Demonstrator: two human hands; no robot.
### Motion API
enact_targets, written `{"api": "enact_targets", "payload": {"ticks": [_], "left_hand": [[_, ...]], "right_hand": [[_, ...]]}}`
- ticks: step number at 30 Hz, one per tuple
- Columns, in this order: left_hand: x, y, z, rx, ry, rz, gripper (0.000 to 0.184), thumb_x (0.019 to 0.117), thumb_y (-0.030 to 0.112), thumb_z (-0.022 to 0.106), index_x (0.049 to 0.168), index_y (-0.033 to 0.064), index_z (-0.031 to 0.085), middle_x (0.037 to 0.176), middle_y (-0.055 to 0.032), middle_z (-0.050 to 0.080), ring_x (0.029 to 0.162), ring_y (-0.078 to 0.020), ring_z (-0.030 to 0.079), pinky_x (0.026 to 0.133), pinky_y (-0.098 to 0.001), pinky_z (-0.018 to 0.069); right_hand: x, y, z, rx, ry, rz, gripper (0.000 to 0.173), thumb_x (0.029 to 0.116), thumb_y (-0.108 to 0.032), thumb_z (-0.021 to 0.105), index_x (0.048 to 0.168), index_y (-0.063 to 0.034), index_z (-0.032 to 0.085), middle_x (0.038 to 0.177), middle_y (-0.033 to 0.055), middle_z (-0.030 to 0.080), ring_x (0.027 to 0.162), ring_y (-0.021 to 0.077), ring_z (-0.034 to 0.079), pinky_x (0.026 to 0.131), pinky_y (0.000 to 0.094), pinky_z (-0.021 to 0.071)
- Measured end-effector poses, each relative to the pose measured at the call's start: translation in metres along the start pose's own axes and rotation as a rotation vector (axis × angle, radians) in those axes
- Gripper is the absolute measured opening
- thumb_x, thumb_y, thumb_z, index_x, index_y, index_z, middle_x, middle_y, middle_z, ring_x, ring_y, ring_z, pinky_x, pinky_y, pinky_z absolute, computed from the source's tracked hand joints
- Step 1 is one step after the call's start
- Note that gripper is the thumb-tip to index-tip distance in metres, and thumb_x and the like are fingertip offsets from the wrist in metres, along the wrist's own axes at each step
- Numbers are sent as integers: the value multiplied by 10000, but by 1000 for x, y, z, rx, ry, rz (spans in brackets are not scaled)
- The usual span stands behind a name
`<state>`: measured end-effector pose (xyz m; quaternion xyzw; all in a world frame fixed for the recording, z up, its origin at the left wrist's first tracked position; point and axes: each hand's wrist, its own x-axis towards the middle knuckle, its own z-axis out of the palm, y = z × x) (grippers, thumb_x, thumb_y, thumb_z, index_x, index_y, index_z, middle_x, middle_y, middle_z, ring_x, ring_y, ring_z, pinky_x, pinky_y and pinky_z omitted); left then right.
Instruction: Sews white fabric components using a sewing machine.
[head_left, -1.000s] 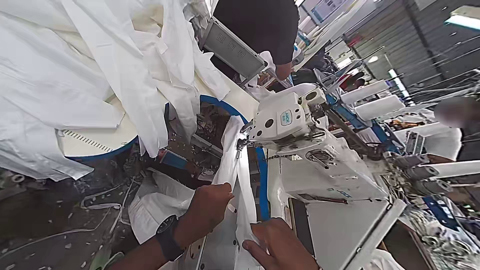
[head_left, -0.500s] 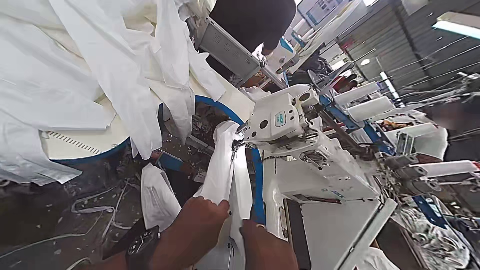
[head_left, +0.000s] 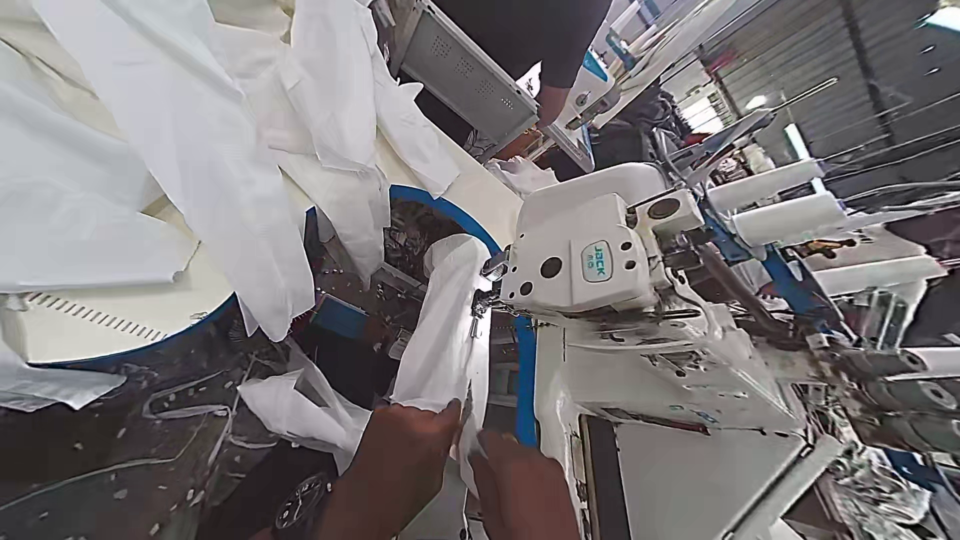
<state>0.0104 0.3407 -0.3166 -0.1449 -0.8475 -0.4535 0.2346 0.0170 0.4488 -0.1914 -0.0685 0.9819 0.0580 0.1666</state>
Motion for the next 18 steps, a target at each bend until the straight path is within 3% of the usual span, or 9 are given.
{"api": "enact_targets", "payload": {"ticks": [1, 4, 6, 8, 11, 13, 16, 18], "left_hand": [[-2, -2, -5, -21, -15, -5, 247, 882, 152, 564, 919, 63, 791, 489, -34, 544, 391, -207, 554, 354, -362, 401], [-9, -7, -1, -197, -82, 13, 242, 898, 141, 568, 936, 42, 786, 502, -47, 548, 408, -209, 554, 378, -368, 411], [-1, -18, 4, -402, -156, 43, 173, 874, 98, 590, 747, 25, 682, 519, -78, 555, 453, -223, 582, 428, -399, 436], [11, -33, 6, -605, -249, 28, 223, 850, 51, 603, 633, 2, 594, 540, -103, 556, 501, -211, 574, 491, -391, 425], [25, -47, 13, -865, -344, -118, 247, 857, 14, 603, 612, -9, 579, 549, -11, 529, 526, -27, 488, 519, -238, 378], [30, -47, 18, -877, -307, -168, 256, 885, 20, 587, 630, 2, 592, 566, 17, 541, 547, 9, 495, 538, -210, 390], [28, -29, 9, -605, -214, -147, 253, 953, 76, 568, 777, -39, 709, 609, -114, 623, 561, -201, 603, 575, -402, 467], [20, -18, -1, -434, -193, -104, 271, 969, 116, 542, 879, -15, 761, 589, -114, 618, 529, -251, 609, 533, -436, 463]], "right_hand": [[-10, 9, -1, 36, -60, -55, 242, 961, -134, 616, 929, 80, 723, 788, 259, 702, 747, 460, 711, 667, 609, 546], [-27, 20, -1, 91, -29, -314, 233, 927, -155, 636, 794, 23, 707, 638, 177, 646, 581, 362, 671, 512, 522, 503], [-16, 10, -3, 95, -4, -403, 182, 916, -146, 646, 826, -9, 727, 642, 147, 654, 577, 337, 679, 491, 505, 504], [1, 1, -2, 60, -15, -430, 144, 910, -124, 641, 849, -20, 719, 634, 141, 647, 578, 341, 682, 488, 503, 501], [20, -3, 4, 40, -37, -406, 120, 917, -101, 624, 904, -14, 706, 619, 154, 639, 592, 372, 686, 516, 523, 509], [27, -4, 1, 26, -77, -326, 177, 966, -139, 593, 943, -5, 706, 650, 176, 656, 654, 395, 702, 575, 541, 520], [15, 0, -16, -52, -202, -186, 290, 1028, -223, 553, 987, 12, 717, 767, 221, 703, 793, 439, 717, 687, 593, 524], [-3, 5, -22, -101, -253, -164, 293, 1014, -210, 562, 948, 22, 728, 795, 234, 712, 810, 449, 717, 689, 604, 521]]}}
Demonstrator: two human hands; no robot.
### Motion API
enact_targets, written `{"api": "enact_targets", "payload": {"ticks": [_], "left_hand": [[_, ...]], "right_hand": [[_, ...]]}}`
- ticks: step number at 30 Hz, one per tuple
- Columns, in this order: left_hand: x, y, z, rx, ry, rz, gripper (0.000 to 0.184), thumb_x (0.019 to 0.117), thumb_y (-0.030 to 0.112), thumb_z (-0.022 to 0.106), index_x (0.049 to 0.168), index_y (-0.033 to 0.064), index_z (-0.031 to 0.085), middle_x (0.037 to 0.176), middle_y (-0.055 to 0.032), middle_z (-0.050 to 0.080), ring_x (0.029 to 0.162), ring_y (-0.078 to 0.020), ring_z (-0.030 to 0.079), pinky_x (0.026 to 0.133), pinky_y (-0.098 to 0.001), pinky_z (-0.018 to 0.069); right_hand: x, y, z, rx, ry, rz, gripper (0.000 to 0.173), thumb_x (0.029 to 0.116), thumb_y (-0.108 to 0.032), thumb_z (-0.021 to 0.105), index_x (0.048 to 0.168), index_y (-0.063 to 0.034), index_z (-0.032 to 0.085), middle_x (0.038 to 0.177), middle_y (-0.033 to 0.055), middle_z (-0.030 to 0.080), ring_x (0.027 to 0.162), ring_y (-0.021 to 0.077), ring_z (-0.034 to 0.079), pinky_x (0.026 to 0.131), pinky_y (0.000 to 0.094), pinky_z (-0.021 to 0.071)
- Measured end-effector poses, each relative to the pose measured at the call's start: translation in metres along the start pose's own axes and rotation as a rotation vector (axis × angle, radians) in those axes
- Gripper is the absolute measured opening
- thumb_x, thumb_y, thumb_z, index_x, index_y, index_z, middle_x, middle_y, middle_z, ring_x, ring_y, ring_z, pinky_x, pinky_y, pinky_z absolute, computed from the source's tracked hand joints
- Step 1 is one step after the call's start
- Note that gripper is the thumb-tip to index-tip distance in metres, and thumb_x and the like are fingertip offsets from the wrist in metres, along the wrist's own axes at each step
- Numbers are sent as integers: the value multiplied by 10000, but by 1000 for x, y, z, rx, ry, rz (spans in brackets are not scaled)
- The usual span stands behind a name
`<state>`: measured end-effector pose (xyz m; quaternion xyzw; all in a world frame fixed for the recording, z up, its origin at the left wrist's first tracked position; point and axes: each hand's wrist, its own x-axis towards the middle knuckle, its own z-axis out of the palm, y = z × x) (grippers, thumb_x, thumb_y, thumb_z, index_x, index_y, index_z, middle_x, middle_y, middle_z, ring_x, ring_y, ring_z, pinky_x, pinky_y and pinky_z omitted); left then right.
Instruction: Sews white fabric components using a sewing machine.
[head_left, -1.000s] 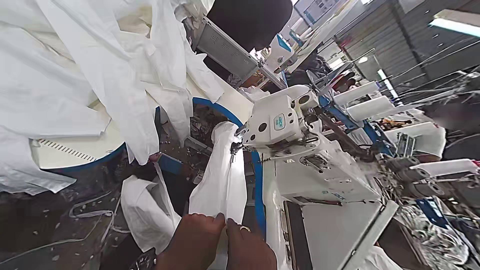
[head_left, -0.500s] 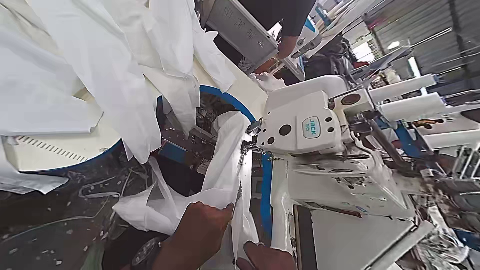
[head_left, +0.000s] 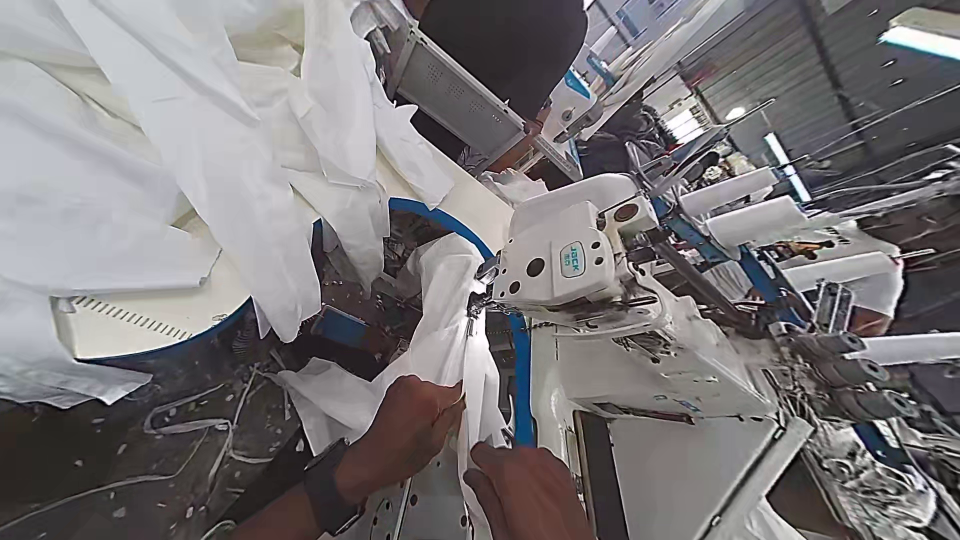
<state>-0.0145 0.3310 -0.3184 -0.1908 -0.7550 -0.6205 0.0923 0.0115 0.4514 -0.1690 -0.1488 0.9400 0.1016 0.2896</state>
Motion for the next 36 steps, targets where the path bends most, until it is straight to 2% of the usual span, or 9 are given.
{"api": "enact_targets", "payload": {"ticks": [7, 11, 13, 17, 20, 24, 29, 34, 36], "left_hand": [[-17, 11, 3, 277, 20, 62, 208, 920, 155, 597, 777, 62, 715, 501, -80, 538, 446, -261, 589, 415, -428, 431], [-15, 12, 6, 299, 12, 26, 228, 942, 117, 583, 1013, 17, 775, 537, -110, 582, 478, -300, 612, 457, -451, 468], [-10, 11, 3, 280, -8, 17, 262, 971, 121, 557, 1072, -5, 763, 546, -121, 581, 483, -307, 609, 475, -452, 476], [-14, 10, 8, 260, -20, 7, 238, 991, 123, 538, 960, 13, 747, 544, -125, 577, 496, -313, 621, 485, -471, 481], [-4, 12, 8, 268, -2, -16, 234, 1005, 128, 539, 970, 20, 743, 564, -148, 591, 527, -344, 639, 506, -501, 486], [-12, 21, 5, 239, -132, -85, 250, 1020, 104, 517, 1098, 1, 731, 631, -186, 634, 596, -391, 667, 558, -541, 505], [-4, 17, 6, 209, -74, -86, 309, 1033, 107, 508, 1207, -33, 721, 694, -211, 681, 645, -403, 693, 622, -555, 538], [-8, 21, 2, 169, -140, -109, 264, 1039, 95, 487, 1016, -33, 717, 683, -210, 653, 653, -403, 685, 610, -554, 520], [-13, 15, 9, 161, -65, -44, 254, 1020, 103, 510, 906, -11, 706, 610, -165, 614, 559, -345, 655, 522, -501, 495]], "right_hand": [[-20, 6, 13, 60, 26, -78, 246, 1000, -163, 572, 969, 25, 727, 817, 237, 712, 788, 450, 715, 661, 609, 523], [-24, 11, 31, 93, 206, -136, 209, 943, -130, 627, 868, 35, 731, 790, 204, 703, 774, 394, 722, 665, 557, 548], [-24, 2, 31, 73, 186, -36, 246, 988, -155, 593, 935, 47, 721, 773, 221, 712, 780, 415, 724, 748, 575, 532], [-31, -11, 47, 60, 298, -49, 291, 985, -208, 590, 876, 27, 721, 682, 201, 690, 664, 411, 718, 582, 564, 540], [-14, 0, 58, 74, 408, -158, 235, 960, -119, 591, 875, 57, 721, 784, 214, 717, 783, 406, 737, 787, 608, 561], [-22, -12, 62, -63, 540, 27, 253, 963, -191, 591, 831, -4, 700, 597, 151, 649, 527, 341, 686, 442, 480, 504], [-22, -11, 38, 12, 345, 122, 241, 996, -140, 580, 974, 64, 707, 809, 252, 706, 731, 442, 725, 608, 565, 562], [-20, -22, 36, -19, 251, 78, 213, 995, -120, 569, 1012, 38, 711, 800, 231, 715, 724, 429, 729, 600, 546, 558], [-18, -18, 36, -46, 331, 58, 199, 977, -121, 585, 964, 29, 716, 741, 214, 705, 657, 416, 721, 547, 532, 550]]}}
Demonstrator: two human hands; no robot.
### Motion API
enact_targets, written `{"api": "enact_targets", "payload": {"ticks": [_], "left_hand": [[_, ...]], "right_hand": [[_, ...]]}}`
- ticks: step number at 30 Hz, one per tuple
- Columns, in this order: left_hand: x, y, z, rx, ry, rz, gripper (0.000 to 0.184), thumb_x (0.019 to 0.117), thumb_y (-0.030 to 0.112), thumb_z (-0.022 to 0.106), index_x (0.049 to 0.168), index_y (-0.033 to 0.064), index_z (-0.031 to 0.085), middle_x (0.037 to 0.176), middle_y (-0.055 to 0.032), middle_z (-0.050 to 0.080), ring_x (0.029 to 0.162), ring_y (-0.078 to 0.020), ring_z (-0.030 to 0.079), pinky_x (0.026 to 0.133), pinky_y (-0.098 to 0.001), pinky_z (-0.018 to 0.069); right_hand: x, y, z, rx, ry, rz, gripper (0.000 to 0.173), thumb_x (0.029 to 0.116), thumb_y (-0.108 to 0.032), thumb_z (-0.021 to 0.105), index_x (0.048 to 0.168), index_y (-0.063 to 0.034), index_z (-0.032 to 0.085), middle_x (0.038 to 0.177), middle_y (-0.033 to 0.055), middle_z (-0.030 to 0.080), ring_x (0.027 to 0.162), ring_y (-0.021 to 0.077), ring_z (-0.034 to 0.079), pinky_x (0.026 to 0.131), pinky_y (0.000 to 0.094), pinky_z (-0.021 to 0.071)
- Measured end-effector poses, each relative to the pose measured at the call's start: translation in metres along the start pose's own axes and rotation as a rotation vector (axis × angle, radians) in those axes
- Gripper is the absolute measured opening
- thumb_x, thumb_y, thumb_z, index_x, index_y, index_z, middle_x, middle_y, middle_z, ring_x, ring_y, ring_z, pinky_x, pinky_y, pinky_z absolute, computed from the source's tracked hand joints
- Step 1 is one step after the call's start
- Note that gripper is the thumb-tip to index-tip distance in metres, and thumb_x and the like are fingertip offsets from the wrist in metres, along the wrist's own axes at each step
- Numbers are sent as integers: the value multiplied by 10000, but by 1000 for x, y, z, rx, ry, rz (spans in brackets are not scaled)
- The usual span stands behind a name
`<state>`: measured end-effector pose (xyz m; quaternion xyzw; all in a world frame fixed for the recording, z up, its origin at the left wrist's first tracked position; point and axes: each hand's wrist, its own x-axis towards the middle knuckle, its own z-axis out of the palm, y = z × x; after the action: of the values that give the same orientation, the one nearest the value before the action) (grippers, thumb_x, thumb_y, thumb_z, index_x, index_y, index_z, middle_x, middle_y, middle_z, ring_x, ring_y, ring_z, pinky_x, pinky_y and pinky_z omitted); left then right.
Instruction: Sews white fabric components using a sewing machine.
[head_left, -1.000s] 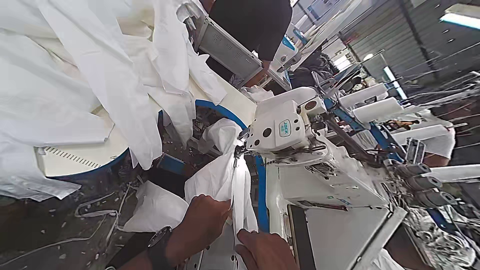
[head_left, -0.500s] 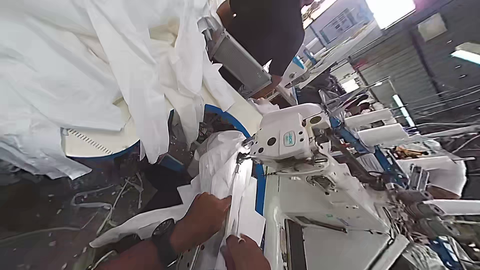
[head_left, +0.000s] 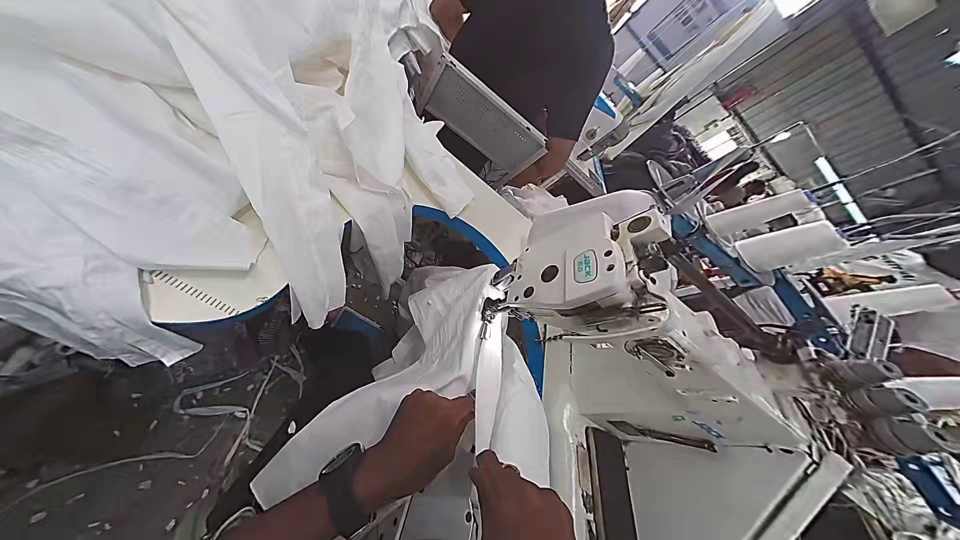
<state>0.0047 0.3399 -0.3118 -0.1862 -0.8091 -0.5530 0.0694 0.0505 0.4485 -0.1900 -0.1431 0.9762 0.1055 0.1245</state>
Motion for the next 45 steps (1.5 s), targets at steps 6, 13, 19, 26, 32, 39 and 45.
{"api": "enact_targets", "payload": {"ticks": [6, 13, 19, 26, 32, 39, 45], "left_hand": [[7, -7, -5, -98, -9, 13, 279, 1006, 97, 518, 809, -21, 677, 627, -164, 618, 590, -329, 650, 544, -498, 476], [49, 17, -20, 48, -279, -289, 403, 1063, 160, 504, 1441, 21, 528, 891, -255, 695, 863, -454, 691, 792, -604, 525], [77, 60, -11, 347, -570, -333, 267, 1026, 0, 472, 1239, -118, 580, 1063, -291, 666, 1025, -474, 659, 817, -596, 522], [18, -9, 19, 53, 210, 18, 205, 902, 93, 562, 745, 10, 663, 536, -110, 570, 488, -282, 623, 454, -460, 464], [6, -16, 19, -39, 294, 79, 233, 889, 74, 564, 689, 20, 669, 569, -73, 541, 526, -191, 574, 503, -323, 462], [24, -28, 30, 21, 440, 158, 252, 884, 101, 589, 659, 39, 684, 539, -42, 495, 506, -160, 510, 487, -283, 405], [53, -32, 31, 236, 486, 137, 177, 852, 140, 650, 733, 58, 752, 646, -70, 573, 612, -224, 598, 534, -327, 478]], "right_hand": [[20, 14, 14, -64, 292, -173, 92, 859, -88, 669, 818, -37, 733, 604, 126, 648, 541, 318, 687, 440, 452, 507], [38, 69, 21, 246, 488, -226, 239, 940, -124, 576, 858, 29, 739, 668, 138, 683, 599, 295, 703, 529, 471, 553], [18, 73, 42, 143, 654, -67, 209, 891, -63, 586, 878, 31, 774, 733, 167, 725, 619, 317, 721, 535, 450, 564], [42, 27, 78, 71, 942, -196, 209, 898, -94, 579, 819, -39, 765, 617, 53, 648, 538, 160, 614, 504, 246, 479], [62, 29, 80, 90, 1042, -192, 186, 908, -159, 636, 822, -103, 791, 659, 61, 629, 616, 158, 600, 579, 225, 477], [80, 37, 91, 279, 1061, -211, 205, 941, -145, 612, 823, -84, 768, 891, 104, 767, 863, 137, 721, 797, 169, 539], [100, 38, 90, 248, 1051, -96, 240, 920, -107, 558, 787, -38, 745, 978, 120, 794, 902, 229, 766, 809, 287, 584]]}}
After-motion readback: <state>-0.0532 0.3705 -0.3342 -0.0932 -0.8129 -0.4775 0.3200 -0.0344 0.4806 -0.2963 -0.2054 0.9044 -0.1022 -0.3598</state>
